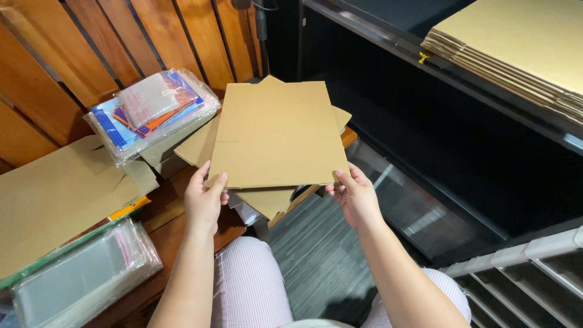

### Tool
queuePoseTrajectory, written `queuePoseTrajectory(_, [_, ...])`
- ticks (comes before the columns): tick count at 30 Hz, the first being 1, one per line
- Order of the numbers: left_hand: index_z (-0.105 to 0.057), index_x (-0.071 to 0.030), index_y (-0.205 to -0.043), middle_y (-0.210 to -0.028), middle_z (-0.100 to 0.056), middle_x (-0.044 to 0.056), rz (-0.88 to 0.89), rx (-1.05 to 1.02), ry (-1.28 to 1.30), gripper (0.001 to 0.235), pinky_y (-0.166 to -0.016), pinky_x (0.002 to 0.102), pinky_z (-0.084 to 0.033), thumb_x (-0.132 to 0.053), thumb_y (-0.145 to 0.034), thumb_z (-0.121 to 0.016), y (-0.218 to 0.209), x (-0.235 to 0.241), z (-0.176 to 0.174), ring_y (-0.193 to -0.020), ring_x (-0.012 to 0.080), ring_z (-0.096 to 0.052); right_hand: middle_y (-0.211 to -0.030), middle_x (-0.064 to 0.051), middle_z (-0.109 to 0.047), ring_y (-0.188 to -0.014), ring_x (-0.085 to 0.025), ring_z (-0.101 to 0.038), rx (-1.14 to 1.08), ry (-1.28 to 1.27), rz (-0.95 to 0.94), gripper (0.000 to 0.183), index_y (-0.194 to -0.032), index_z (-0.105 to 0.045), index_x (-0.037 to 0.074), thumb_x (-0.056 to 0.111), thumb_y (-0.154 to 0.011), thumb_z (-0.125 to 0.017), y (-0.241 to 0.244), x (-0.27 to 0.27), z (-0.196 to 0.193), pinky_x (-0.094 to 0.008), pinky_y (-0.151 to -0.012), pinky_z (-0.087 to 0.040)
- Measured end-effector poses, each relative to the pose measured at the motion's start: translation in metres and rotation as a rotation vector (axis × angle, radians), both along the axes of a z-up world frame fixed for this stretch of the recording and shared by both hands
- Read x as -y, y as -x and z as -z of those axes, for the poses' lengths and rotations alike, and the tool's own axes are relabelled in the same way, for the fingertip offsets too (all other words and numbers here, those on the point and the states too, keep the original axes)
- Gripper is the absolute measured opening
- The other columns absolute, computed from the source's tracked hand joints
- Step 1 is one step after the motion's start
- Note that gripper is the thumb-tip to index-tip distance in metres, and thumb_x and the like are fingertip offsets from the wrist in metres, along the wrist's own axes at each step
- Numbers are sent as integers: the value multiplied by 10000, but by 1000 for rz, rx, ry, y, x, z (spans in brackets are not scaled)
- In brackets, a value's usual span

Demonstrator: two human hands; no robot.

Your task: The person picks up flat cardboard pieces from a wooden stool and places them onto a black shelf. The person repeats this action, moving the cardboard pieces one by one from the stool to the shelf.

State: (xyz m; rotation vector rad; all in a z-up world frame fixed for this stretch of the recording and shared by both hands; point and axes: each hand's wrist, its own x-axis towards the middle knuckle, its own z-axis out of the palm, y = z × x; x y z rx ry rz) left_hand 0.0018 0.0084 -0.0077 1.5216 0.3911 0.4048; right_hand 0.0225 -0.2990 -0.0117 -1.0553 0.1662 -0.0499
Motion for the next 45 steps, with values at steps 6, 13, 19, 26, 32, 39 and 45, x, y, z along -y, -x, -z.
queuePoseTrajectory(6, [-485,-21,-1523,-805,-665,152,41,58,101,620,-525,263,-593,-103,-956,-723,11,8,-18,-578,164,-644,-917,-228,-735,-666,-265,-765,59,-38,23,406,-1384,-602,-7,53,-985,-643,16,8,-29,-298,-586,-655])
queuePoseTrajectory(13, [-422,-31,-1571,-1069,-679,199,120,200,182,711,-658,267,-630,-63,-934,-737,16,23,-53,-774,201,-717,-915,-202,-738,-638,-264,-760,171,-119,84,367,-1348,-616,5,49,-984,-634,27,19,-68,-292,-559,-660])
queuePoseTrajectory(19, [-356,-24,-1604,-1161,-678,187,264,325,174,864,-699,248,-617,-9,-855,-788,14,43,-89,-885,196,-719,-936,-202,-744,-637,-275,-762,308,-141,151,345,-1330,-627,10,36,-986,-631,34,42,-109,-314,-560,-671])
queuePoseTrajectory(26, [-338,-36,-1601,-1238,-680,171,389,384,172,865,-756,233,-642,-16,-859,-783,-14,82,-123,-959,198,-749,-935,-178,-755,-646,-264,-767,406,-123,293,289,-1280,-668,43,53,-991,-650,35,87,-141,-312,-584,-679])
queuePoseTrajectory(32, [-373,-33,-1569,-1260,-685,223,473,395,244,802,-802,293,-678,-15,-877,-776,-61,143,-153,-968,241,-778,-948,-161,-759,-681,-268,-775,434,-116,416,278,-1271,-677,108,87,-994,-670,48,130,-152,-301,-613,-680])
queuePoseTrajectory(39, [-349,-5,-1567,-1263,-658,274,569,347,260,772,-876,390,-684,-30,-909,-753,-115,221,-176,-1002,304,-786,-978,-149,-739,-741,-260,-781,412,-134,568,349,-1305,-638,120,93,-962,-691,73,151,-167,-299,-668,-694])
queuePoseTrajectory(45, [-367,0,-1545,-1223,-672,229,617,262,260,741,-862,352,-706,-22,-901,-733,-124,268,-194,-963,264,-802,-997,-145,-721,-806,-271,-793,397,-142,630,388,-1332,-601,114,72,-955,-676,86,163,-177,-308,-718,-704])
